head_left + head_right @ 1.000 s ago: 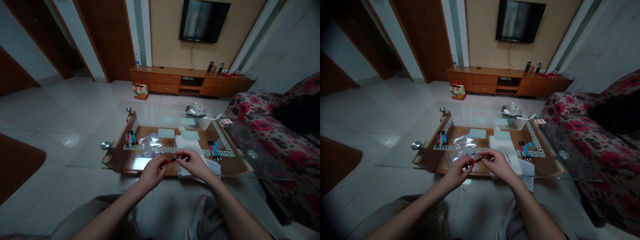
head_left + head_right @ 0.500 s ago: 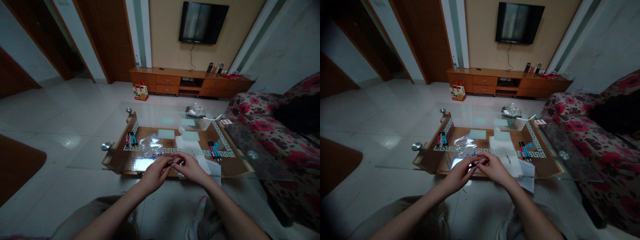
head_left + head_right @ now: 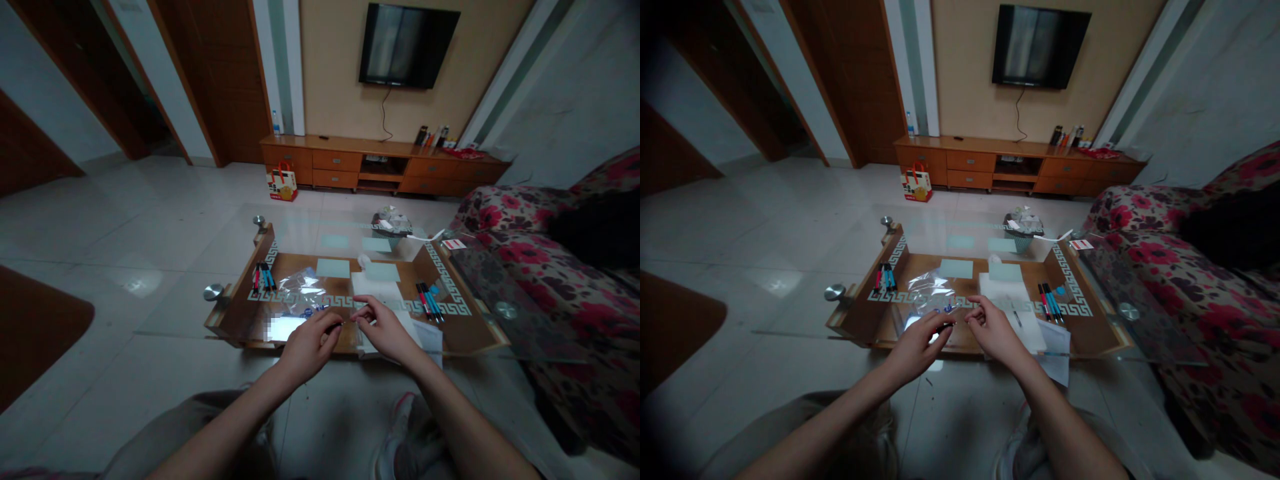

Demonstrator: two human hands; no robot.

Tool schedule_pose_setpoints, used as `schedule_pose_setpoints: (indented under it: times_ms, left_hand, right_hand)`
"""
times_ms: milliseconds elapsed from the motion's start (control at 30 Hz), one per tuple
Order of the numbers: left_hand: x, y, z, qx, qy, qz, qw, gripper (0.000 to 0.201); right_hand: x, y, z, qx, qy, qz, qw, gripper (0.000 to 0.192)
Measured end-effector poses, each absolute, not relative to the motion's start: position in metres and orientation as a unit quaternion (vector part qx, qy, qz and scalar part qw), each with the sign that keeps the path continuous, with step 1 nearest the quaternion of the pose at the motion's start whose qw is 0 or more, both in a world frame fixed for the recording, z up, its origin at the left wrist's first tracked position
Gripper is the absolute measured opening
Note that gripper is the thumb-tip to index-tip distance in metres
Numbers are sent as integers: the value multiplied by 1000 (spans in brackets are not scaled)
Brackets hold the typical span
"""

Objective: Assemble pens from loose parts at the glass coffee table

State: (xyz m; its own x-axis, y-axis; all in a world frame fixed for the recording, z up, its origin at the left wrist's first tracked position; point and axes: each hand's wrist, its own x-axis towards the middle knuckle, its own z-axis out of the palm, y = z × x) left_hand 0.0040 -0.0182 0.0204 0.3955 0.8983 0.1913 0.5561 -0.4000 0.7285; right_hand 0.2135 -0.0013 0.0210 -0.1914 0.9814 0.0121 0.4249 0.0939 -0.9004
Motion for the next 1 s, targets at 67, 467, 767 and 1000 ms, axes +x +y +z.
schedule_pose_setpoints:
  times_ms: [67, 467, 767, 1000]
  left_hand:
    - [4, -19, 21, 784, 467, 290, 288, 20]
    - [3, -17, 20, 779, 458, 317, 287, 19]
    - [4, -16, 18, 778, 448, 327, 294, 18]
    - [4, -16, 19, 779, 447, 323, 298, 19]
  right_hand:
    - [216, 0, 18, -555, -653, 386, 341, 40]
    - [231, 2, 10, -646, -699, 207, 228, 41]
    - [233, -3, 1, -623, -758, 167, 100, 46]
    - [234, -5, -2, -605, -772, 176, 80, 49]
